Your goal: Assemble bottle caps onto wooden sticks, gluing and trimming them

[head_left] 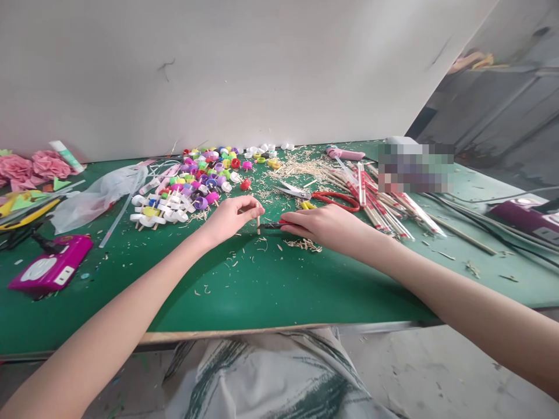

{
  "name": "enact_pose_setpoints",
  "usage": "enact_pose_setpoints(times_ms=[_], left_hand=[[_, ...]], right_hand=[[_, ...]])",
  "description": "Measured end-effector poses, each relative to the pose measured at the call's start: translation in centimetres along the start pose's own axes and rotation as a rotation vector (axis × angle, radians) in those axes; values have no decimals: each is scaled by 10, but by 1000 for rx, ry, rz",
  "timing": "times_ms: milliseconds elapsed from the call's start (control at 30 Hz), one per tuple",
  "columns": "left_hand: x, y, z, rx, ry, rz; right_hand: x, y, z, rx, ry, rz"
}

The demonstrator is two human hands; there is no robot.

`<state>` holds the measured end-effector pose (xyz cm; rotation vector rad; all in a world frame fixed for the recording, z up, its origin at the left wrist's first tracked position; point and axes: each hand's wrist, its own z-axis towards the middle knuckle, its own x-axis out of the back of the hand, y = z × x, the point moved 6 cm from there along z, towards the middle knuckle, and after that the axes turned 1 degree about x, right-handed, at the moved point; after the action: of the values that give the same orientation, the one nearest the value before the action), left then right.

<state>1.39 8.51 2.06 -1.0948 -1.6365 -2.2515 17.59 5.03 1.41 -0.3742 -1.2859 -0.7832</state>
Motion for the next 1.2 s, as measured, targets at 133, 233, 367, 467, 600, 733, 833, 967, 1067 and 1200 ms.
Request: enact_pose_setpoints(times_ms=[133,233,367,467,600,733,833,967,1067,1200], left_hand=[[0,-2,0,27,3,3],[0,-3,0,42,6,8],[-1,-4,1,31,5,10],[-1,-4,1,23,7,13],[-2,-3,1,16,6,15],[-3,-3,1,22,14,6],[-2,-3,1,20,13,6],[-1,-4,0,28,7,19],[-1,-3,0,31,9,28],[-2,-4,0,38,6,9]], right_hand=[[0,-2,0,10,-9,22],[1,-4,0,8,-33,22],[1,-6,0,1,-60,15],[0,-5,0,-3,-73,18],[-1,-4,0,-4,-93,21],[-4,-5,-2,6,-114,2],[-6,-5,-3,-1,-99,-12],[-5,-5,-5,19,-35,-57],[-3,-4,-6,32,0,-74],[-1,-5,-9,59,31,-48]])
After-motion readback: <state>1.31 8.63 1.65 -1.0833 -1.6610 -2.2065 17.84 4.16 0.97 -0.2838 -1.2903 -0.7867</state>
